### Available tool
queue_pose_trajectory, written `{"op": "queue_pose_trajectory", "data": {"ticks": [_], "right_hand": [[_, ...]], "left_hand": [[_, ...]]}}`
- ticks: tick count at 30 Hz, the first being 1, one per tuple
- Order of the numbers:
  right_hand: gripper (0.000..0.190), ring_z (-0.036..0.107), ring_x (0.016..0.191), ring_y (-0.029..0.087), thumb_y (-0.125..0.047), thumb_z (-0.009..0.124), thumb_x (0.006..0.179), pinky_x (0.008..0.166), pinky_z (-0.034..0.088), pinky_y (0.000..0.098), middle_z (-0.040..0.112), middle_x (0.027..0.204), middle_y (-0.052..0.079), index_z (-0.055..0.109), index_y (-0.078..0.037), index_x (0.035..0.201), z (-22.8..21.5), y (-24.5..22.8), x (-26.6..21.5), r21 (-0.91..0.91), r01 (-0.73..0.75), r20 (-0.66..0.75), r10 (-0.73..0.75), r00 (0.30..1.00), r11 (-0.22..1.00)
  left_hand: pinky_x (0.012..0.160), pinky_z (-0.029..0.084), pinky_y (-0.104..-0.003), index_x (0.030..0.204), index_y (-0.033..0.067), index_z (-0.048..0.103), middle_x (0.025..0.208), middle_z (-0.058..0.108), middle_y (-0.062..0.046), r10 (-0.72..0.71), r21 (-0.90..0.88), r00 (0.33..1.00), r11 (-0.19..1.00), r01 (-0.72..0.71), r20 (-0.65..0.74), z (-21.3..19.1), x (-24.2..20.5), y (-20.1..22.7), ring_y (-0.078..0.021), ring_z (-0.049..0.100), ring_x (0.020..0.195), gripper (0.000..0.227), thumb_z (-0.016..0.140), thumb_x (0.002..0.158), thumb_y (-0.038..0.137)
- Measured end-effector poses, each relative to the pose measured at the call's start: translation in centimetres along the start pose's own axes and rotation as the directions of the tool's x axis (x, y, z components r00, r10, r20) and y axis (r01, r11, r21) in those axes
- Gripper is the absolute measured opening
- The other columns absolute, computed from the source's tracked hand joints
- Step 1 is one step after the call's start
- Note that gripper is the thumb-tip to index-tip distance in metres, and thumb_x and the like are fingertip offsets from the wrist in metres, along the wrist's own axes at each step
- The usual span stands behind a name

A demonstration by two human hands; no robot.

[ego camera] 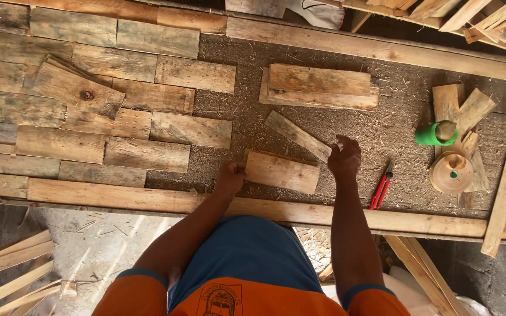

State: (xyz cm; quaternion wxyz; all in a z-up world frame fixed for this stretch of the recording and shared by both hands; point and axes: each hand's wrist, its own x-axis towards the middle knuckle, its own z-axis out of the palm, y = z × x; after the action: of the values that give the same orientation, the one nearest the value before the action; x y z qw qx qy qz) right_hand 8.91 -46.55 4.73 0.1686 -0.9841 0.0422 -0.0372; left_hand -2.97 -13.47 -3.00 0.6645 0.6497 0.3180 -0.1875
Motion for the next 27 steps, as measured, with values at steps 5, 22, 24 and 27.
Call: {"op": "queue_pose_trajectory", "data": {"ticks": [5, 22, 24, 27], "right_hand": [[0.029, 0.070, 0.102, 0.033, -0.028, 0.059, 0.109, 0.090, 0.057, 0.0483, 0.071, 0.119, 0.021, 0.069, -0.007, 0.126, 0.6, 1.5, -5.0, 0.175, -0.216, 0.218, 0.176, 0.960, 0.961], [0.025, 0.066, 0.092, 0.017, -0.017, 0.061, 0.104, 0.077, 0.058, 0.0347, 0.071, 0.110, 0.005, 0.063, -0.010, 0.128, -0.9, 11.4, -16.2, 0.784, -0.614, 0.472, 0.553, 0.686, 0.093], [0.024, 0.064, 0.088, 0.016, -0.015, 0.059, 0.106, 0.073, 0.055, 0.0342, 0.070, 0.109, 0.001, 0.060, -0.013, 0.129, -0.7, 13.3, -17.1, 0.843, -0.532, 0.415, 0.531, 0.739, 0.080], [0.028, 0.065, 0.089, 0.013, -0.014, 0.058, 0.105, 0.075, 0.056, 0.0326, 0.070, 0.109, -0.001, 0.060, -0.017, 0.133, -2.2, 13.4, -17.6, 0.849, -0.528, 0.423, 0.557, 0.714, 0.032]], "left_hand": [[0.066, 0.057, -0.031, 0.110, -0.0015, 0.071, 0.093, 0.074, -0.010, 0.011, -0.051, 1.000, 0.999, -0.010, 0.012, -0.6, 0.9, 1.1, -0.0177, 0.069, 0.078, 0.017, 0.069, 0.093, 0.002], [0.115, 0.040, -0.050, 0.133, 0.0079, 0.063, 0.150, 0.050, -0.017, 0.559, 0.718, 0.618, 0.056, -0.693, 0.553, 6.4, 6.4, 13.6, -0.0373, 0.044, 0.141, 0.061, 0.064, 0.075, -0.010], [0.121, 0.032, -0.051, 0.133, 0.0082, 0.058, 0.163, 0.039, -0.017, 0.521, 0.702, 0.529, -0.215, -0.679, 0.671, 7.3, 8.4, 13.2, -0.0379, 0.031, 0.150, 0.047, 0.063, 0.089, -0.005], [0.121, 0.030, -0.054, 0.137, 0.0031, 0.052, 0.154, 0.040, -0.022, 0.471, 0.685, 0.534, -0.244, -0.686, 0.702, 8.0, 11.6, 11.2, -0.0393, 0.030, 0.146, 0.052, 0.066, 0.088, -0.001]]}}
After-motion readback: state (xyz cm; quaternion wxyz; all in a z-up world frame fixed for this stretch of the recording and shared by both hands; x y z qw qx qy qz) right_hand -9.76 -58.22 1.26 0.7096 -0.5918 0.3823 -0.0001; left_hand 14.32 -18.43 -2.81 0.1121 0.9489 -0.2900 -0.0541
